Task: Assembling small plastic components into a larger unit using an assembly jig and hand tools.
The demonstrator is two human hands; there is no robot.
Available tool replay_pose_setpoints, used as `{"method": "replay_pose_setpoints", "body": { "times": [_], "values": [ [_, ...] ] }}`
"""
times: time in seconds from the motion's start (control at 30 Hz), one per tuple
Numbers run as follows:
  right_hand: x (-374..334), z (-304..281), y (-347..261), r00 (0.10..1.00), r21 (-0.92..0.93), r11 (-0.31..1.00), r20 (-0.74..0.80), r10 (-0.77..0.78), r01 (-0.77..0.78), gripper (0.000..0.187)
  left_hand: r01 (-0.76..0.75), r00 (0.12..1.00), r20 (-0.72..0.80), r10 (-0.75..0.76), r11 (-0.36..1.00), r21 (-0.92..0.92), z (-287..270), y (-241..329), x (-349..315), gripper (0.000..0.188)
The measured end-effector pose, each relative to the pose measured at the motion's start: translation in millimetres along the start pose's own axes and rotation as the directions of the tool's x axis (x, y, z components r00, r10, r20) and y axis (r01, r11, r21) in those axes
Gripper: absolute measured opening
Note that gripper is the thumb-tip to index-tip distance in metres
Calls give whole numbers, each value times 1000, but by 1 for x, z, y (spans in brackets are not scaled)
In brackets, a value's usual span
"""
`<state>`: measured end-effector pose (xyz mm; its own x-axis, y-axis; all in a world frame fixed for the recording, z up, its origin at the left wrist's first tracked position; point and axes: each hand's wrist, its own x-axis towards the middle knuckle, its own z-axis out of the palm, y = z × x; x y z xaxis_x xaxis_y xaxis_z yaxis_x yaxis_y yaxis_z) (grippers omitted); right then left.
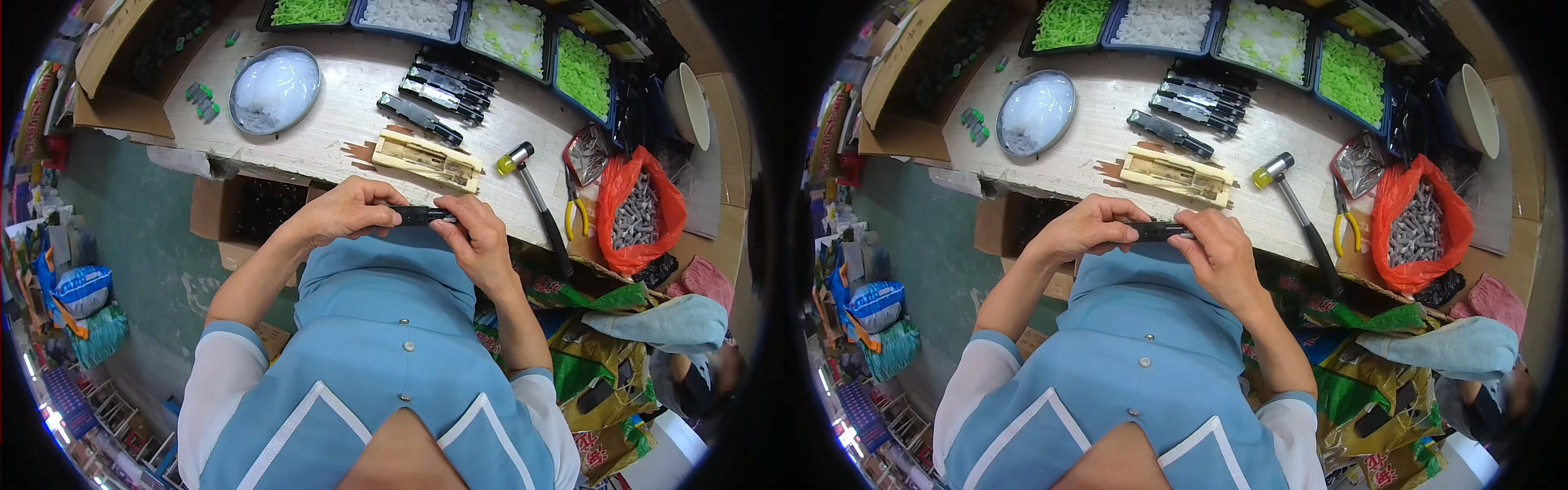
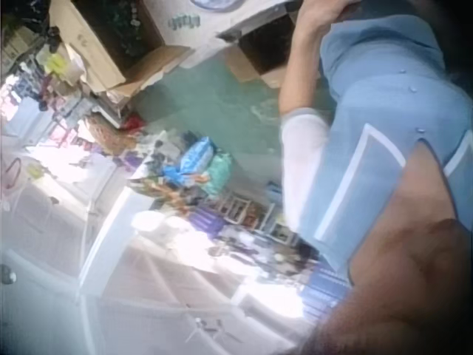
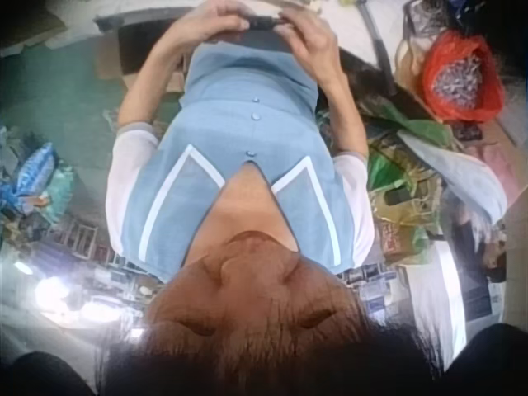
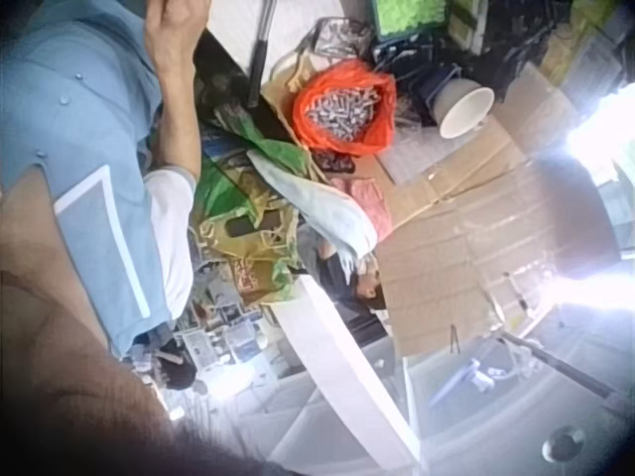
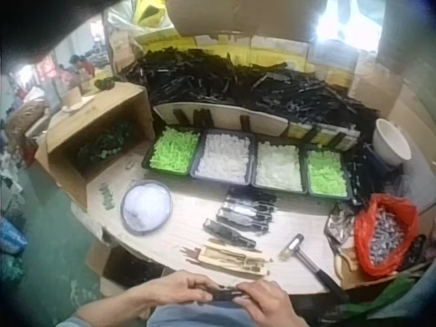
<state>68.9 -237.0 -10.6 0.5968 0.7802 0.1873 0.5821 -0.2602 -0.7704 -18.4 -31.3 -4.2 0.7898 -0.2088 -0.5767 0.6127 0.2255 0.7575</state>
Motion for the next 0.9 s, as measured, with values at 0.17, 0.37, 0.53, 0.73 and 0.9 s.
{"method": "replay_pose_setpoints", "body": {
  "times": [0.17, 0.37, 0.53, 0.73, 0.9],
  "values": [
    [-3, 4, 2, 1000, 54, 998, -28, 11, -9, 25, -121, 992, -32, 122, 991, 52, 3, -4, 2, 25],
    [-5, 5, 0, 997, 59, 998, -82, 9, -5, 25, -183, 983, 22, 181, 975, 124, -2, 1, 1, 34],
    [-7, 5, 0, 996, 1, 1000, -91, -15, 15, 24, -264, 964, 12, 267, 943, 203, -2, -4, 2, 34],
    [-8, 6, -1, 995, 1, 1000, -102, 22, -22, 23, -120, 990, -55, 133, 974, 191, 1, 7, -5, 30],
    [-9, 7, -3, 993, -30, 1000, -118, -2, -2, 23, -139, 985, -77, 154, 975, 176, 4, 5, -6, 27]
  ]
}}
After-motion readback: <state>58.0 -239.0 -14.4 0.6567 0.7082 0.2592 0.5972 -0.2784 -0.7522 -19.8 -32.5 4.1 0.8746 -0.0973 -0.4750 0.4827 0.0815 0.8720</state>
